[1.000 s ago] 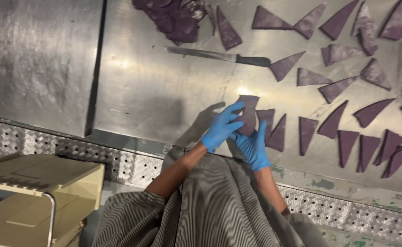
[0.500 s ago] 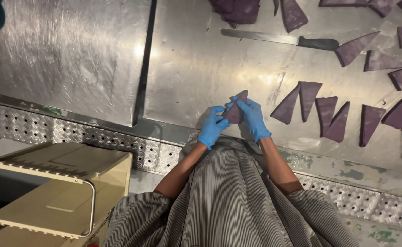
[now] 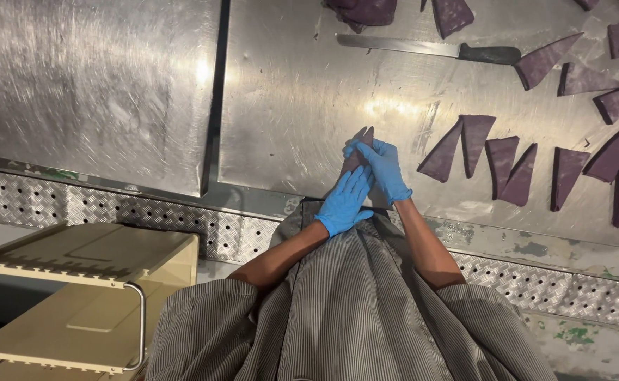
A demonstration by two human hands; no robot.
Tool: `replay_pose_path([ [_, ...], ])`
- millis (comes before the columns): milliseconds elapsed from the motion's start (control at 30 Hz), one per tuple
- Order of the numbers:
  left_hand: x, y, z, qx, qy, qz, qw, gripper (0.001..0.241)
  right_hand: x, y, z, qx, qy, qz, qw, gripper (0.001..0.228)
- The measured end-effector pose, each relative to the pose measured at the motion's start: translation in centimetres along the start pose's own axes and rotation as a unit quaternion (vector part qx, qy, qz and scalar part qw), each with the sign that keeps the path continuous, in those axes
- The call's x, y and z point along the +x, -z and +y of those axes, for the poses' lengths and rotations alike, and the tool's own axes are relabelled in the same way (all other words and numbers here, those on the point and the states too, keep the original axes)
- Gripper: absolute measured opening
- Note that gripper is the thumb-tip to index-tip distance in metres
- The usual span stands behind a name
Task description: Rolling and shaping purple dough into crescent or croissant shapes at a bakery workstation.
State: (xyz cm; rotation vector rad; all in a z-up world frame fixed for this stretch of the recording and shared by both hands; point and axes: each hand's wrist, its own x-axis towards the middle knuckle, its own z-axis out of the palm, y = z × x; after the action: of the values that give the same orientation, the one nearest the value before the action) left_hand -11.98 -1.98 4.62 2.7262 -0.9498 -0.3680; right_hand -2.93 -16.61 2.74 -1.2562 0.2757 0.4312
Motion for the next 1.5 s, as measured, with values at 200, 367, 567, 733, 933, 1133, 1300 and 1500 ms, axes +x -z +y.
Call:
replay_pose_path([
  [200,0.4,-1.6,0.3,-0.009,0.027,0.001,1.0,0.096,0.7,-0.6,-1.7,0.004,-0.023,-0.004,1.0,0.027],
  [367,0.3,-1.3,0.7,-0.013,0.045,0.013,0.999,0.097,3.6,-3.1,-7.6,0.016,-0.07,0.008,0.997,0.027],
  [567,0.4,-1.7,0.7,-0.035,0.052,0.036,0.997,0.1,11.4,-1.8,-9.9,0.001,-0.016,-0.031,0.999,0.028],
  [733,0.5,-1.7,0.8,-0.069,0.06,0.032,0.995,0.101,16.0,-1.4,-10.6,-0.042,0.028,-0.039,0.998,0.027],
  [933,0.3,-2.5,0.7,-0.048,0.057,0.059,0.995,0.095,19.9,-1.0,-10.7,-0.005,0.058,-0.048,0.997,0.027],
  [1133,0.0,-1.9,0.8,-0.04,0.054,0.088,0.994,0.092,19.2,-0.6,-10.3,-0.012,0.109,-0.046,0.993,0.027],
  [1300,-1.7,1.0,-0.6,-0.088,-0.052,0.135,0.986,0.092,10.7,0.2,-9.6,-0.206,0.236,0.024,0.95,0.038],
  [1500,-2.5,1.0,-7.1,-0.094,0.032,0.135,0.986,0.054,-4.9,2.7,-8.9,-0.6,0.288,-0.162,0.728,0.049],
])
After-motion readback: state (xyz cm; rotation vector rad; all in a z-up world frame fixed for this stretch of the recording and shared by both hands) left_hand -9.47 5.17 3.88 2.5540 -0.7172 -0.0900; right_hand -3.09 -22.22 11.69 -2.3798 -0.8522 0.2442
